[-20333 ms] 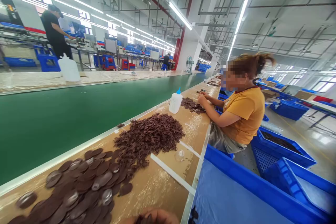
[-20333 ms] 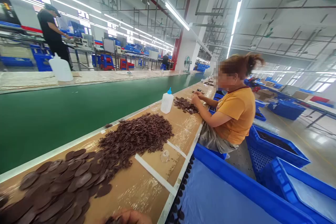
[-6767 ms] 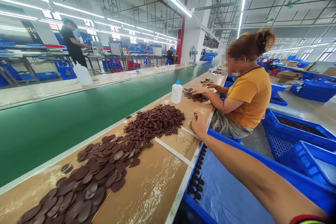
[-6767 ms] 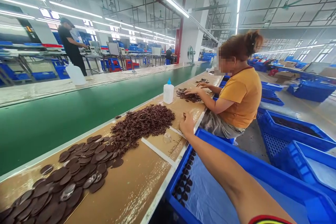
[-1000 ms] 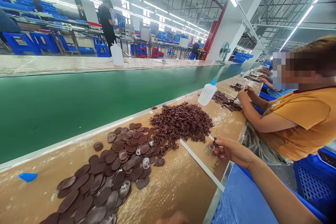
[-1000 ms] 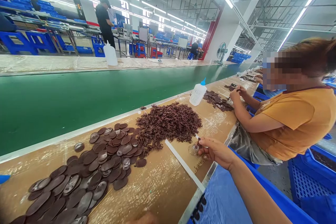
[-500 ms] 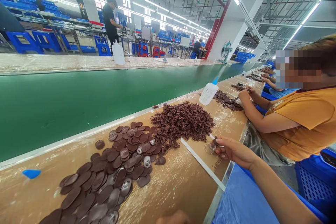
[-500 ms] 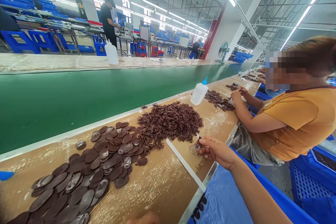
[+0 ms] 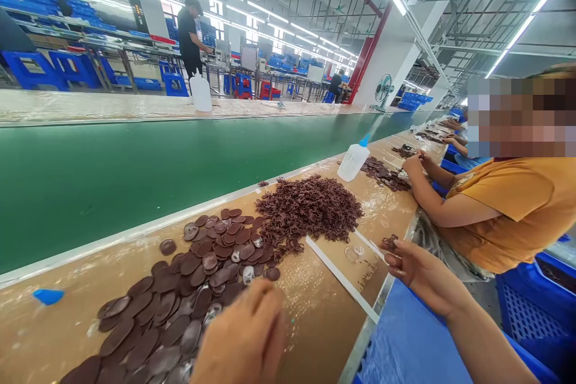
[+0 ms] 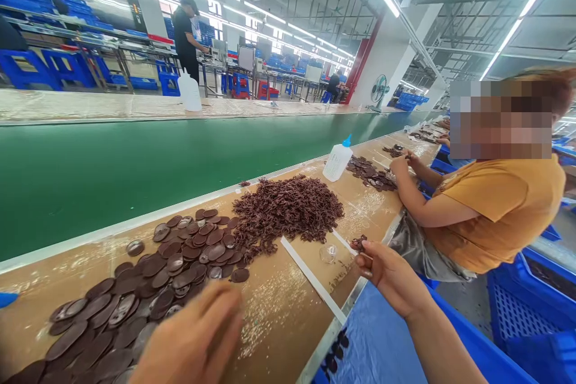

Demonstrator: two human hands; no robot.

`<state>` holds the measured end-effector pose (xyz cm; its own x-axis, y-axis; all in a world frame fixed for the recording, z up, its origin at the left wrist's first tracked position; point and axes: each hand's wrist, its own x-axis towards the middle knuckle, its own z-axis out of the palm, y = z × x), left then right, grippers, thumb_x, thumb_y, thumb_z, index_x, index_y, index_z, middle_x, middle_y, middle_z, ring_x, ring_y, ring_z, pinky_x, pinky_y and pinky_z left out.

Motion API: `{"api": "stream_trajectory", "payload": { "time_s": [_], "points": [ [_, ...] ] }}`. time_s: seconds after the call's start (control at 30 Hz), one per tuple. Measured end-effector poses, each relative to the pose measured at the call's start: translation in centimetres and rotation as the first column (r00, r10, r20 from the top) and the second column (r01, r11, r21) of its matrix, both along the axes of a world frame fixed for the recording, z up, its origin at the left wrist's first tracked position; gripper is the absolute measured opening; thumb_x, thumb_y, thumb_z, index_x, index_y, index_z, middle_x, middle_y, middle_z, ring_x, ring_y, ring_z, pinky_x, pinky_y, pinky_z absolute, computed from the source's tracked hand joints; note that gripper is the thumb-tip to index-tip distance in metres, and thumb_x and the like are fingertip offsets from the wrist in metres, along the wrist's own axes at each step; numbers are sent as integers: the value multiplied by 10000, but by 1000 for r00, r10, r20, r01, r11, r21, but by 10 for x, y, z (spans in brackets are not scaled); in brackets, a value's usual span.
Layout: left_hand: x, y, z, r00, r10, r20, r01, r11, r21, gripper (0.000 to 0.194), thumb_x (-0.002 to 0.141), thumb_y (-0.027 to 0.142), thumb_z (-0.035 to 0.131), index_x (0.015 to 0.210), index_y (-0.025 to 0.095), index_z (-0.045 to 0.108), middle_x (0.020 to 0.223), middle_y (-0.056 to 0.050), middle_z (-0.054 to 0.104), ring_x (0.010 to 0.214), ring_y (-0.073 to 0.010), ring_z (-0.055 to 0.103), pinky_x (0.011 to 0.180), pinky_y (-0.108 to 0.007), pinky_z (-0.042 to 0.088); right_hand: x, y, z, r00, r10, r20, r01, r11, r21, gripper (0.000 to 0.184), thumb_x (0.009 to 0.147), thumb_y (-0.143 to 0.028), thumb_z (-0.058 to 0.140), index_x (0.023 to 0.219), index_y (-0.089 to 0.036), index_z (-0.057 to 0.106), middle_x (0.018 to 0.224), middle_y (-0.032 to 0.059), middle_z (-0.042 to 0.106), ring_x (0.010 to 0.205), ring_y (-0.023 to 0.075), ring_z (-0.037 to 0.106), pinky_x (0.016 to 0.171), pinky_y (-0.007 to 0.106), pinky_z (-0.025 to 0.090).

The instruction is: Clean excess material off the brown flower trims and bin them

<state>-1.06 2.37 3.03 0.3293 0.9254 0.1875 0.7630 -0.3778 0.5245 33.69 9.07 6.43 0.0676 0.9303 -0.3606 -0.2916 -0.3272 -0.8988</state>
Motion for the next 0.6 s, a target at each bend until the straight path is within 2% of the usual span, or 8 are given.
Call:
{"api": "stream_trajectory", "payload": {
  "time_s": [0.03,0.1,0.2,0.3,0.43,0.5,0.6],
  "points": [
    [-6,8,5,983,86,-160,-81,996,38,329,972,197,364,1144,154,641,1217,-179,627,920,-275,691,820,-449,556,-4,-8,3,999,-14,-43,14,1000,-2,94,829,-292,718,843,-201,737,922,13,699,667,109,562,590,217,526],
    [-16,22,14,903,163,-398,-166,986,29,397,974,192,344,1276,94,583,1364,-257,516,907,-296,705,822,-493,557,-14,-21,9,988,-24,-151,24,1000,-6,125,822,-283,713,874,-172,736,937,31,695,639,105,537,537,217,498],
    [-24,31,18,834,72,-547,-157,982,-110,425,974,121,282,1248,114,606,1296,-211,576,950,-304,709,812,-477,573,-31,-37,16,951,21,-309,-17,1000,17,163,832,-263,677,884,-115,722,932,61,670,611,92,505,506,212,460],
    [-27,31,13,824,36,-565,-144,979,-148,441,958,64,263,1218,128,615,1286,-192,578,980,-293,704,815,-455,578,-49,-48,18,861,102,-498,-76,994,74,150,832,-247,649,807,-104,684,864,57,615,569,70,462,500,201,430],
    [-30,28,8,863,27,-505,-107,986,-130,438,923,14,258,1114,138,632,1164,-163,618,987,-280,696,826,-443,567,-70,-62,18,723,191,-664,-141,982,129,135,816,-245,651,770,-119,639,812,41,545,525,51,409,446,161,372],
    [-31,26,11,874,18,-485,-85,990,-116,442,918,11,246,1095,131,633,1130,-165,628,986,-286,694,826,-447,561,-77,-67,19,688,208,-695,-153,978,141,143,809,-254,658,764,-122,629,806,38,527,511,48,392,422,150,350],
    [-32,25,19,858,0,-514,-80,988,-133,476,890,-21,250,1158,104,623,1189,-194,624,1039,-298,677,881,-457,536,-82,-72,21,670,222,-708,-156,975,157,149,802,-263,664,758,-127,624,794,27,508,497,45,368,414,150,339]
  ]
}}
